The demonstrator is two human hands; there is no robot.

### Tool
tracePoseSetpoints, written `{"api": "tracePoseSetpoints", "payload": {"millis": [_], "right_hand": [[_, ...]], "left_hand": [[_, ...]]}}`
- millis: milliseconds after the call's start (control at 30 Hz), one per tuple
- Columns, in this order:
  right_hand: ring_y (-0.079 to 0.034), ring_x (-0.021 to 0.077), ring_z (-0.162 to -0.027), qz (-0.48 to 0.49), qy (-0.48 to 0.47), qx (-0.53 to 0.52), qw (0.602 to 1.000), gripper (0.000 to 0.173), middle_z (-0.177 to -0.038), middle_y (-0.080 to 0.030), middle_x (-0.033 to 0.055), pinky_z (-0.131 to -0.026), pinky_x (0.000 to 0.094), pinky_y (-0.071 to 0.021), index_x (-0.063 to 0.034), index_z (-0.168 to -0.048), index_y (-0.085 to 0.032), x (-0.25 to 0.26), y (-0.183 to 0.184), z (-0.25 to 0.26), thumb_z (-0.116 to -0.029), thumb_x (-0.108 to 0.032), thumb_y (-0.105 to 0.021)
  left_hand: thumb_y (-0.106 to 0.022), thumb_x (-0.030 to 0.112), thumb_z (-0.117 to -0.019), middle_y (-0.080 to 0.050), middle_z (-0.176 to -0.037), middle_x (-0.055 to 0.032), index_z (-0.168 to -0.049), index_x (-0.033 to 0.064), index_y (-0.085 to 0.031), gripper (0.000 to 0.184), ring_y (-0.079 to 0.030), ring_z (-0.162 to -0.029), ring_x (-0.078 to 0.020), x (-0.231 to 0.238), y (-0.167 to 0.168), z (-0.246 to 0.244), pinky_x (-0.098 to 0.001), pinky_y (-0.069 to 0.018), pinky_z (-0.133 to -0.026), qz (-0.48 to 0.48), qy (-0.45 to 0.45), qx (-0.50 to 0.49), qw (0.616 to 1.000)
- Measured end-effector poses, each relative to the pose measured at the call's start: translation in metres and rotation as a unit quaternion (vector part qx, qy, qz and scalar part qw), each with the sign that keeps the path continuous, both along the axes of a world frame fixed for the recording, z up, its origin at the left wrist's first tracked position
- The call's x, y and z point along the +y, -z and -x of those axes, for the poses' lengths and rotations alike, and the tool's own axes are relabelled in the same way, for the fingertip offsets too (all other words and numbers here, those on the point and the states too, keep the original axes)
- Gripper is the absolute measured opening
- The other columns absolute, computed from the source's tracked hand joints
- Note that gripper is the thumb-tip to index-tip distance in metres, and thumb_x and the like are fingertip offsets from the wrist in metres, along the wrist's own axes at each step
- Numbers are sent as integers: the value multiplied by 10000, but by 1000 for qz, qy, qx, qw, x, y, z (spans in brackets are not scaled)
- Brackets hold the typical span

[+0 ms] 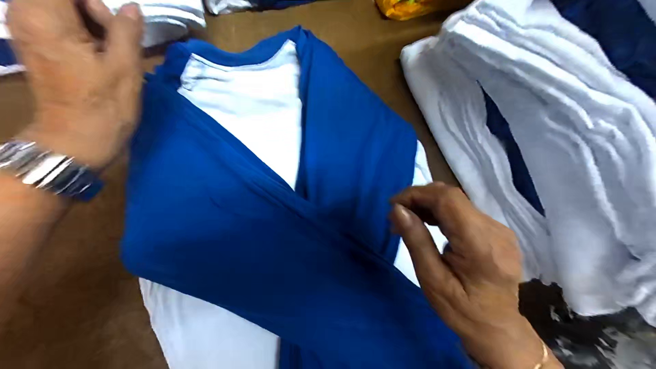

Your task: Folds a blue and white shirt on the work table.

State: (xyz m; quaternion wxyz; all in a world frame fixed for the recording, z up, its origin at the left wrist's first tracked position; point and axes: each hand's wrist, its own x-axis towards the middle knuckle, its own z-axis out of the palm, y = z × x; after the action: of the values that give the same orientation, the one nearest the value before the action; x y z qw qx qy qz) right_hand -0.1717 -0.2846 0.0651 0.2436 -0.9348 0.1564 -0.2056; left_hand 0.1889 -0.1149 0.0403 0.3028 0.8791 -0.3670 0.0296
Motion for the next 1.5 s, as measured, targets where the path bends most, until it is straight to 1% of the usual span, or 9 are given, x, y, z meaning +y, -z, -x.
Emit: {"api": "tracePoseSetpoints", "payload": {"millis": [167,267,467,633,867,1033,1167,1367,1500], "right_hand": [[-638,405,-1092,26,187,231,954,627,-1161,-664,241,-923,589,-512,35,-1230,-654,13,49,142,-1038,-521,-435],[-708,376,-900,58,201,269,940,560,-972,-708,191,-752,549,-574,12,-1087,-702,33,86,185,-1048,-468,-417],[-664,329,-666,97,183,224,952,473,-748,-639,148,-536,484,-504,0,-889,-653,24,100,192,-1074,-351,-396],[-572,407,-1201,51,95,188,976,644,-1264,-612,233,-1028,578,-427,12,-1296,-593,19,68,207,-1010,-553,-476],[-206,422,-1555,64,73,269,958,717,-1709,-204,179,-1179,686,-198,-264,-1628,-361,30,96,268,-1020,-643,-319],[-393,382,-1463,-131,315,177,923,812,-1590,-398,220,-1169,579,-361,-44,-1566,-377,34,82,320,-950,-493,-656],[-590,222,-1208,-367,491,4,790,752,-1384,-561,153,-1005,430,-516,-32,-1471,-424,2,92,355,-927,-459,-719],[-668,108,-1034,-494,353,1,794,570,-1173,-663,18,-904,364,-582,-85,-1368,-507,-13,112,324,-940,-428,-664],[-702,134,-991,-454,358,85,812,502,-1137,-711,85,-888,369,-598,-38,-1305,-617,-9,107,296,-876,-232,-791]], "left_hand": [[-371,653,-1003,-496,-1432,-322,-1395,-28,-536,803,-459,-1332,-542,28,25,60,-757,-301,-1049,-156,220,-7,963],[-275,864,-877,-257,-1643,-273,-1592,43,-329,1090,-164,-1524,-521,28,55,74,-793,-71,-1130,-218,228,-33,948],[-269,893,-849,-182,-1681,-226,-1633,132,-244,1093,-97,-1540,-505,23,59,70,-805,-57,-1106,-260,213,-29,942],[-565,531,-921,-179,-1603,-395,-1578,12,-286,883,-136,-1453,-654,41,0,149,-820,-140,-1076,-148,156,-30,976],[-473,321,-1055,-283,-1680,-79,-1530,343,-465,475,-176,-1560,-387,198,78,391,-775,-214,-1123,-101,435,81,891],[-530,159,-1023,-706,-1203,-49,-1125,158,-740,234,-641,-1199,-200,287,53,386,-421,-539,-1031,56,238,306,920],[-716,202,-908,-690,-1179,-36,-1224,26,-614,376,-680,-1065,-126,316,28,401,-298,-594,-897,101,-104,468,872],[-782,386,-845,-659,-1146,-88,-1477,13,-401,827,-672,-993,-168,258,26,428,-372,-588,-856,8,-195,459,867],[-856,363,-837,-577,-764,-131,-1133,-30,-571,568,-568,-640,-283,227,33,414,-516,-487,-589,-131,-177,348,911]]}}
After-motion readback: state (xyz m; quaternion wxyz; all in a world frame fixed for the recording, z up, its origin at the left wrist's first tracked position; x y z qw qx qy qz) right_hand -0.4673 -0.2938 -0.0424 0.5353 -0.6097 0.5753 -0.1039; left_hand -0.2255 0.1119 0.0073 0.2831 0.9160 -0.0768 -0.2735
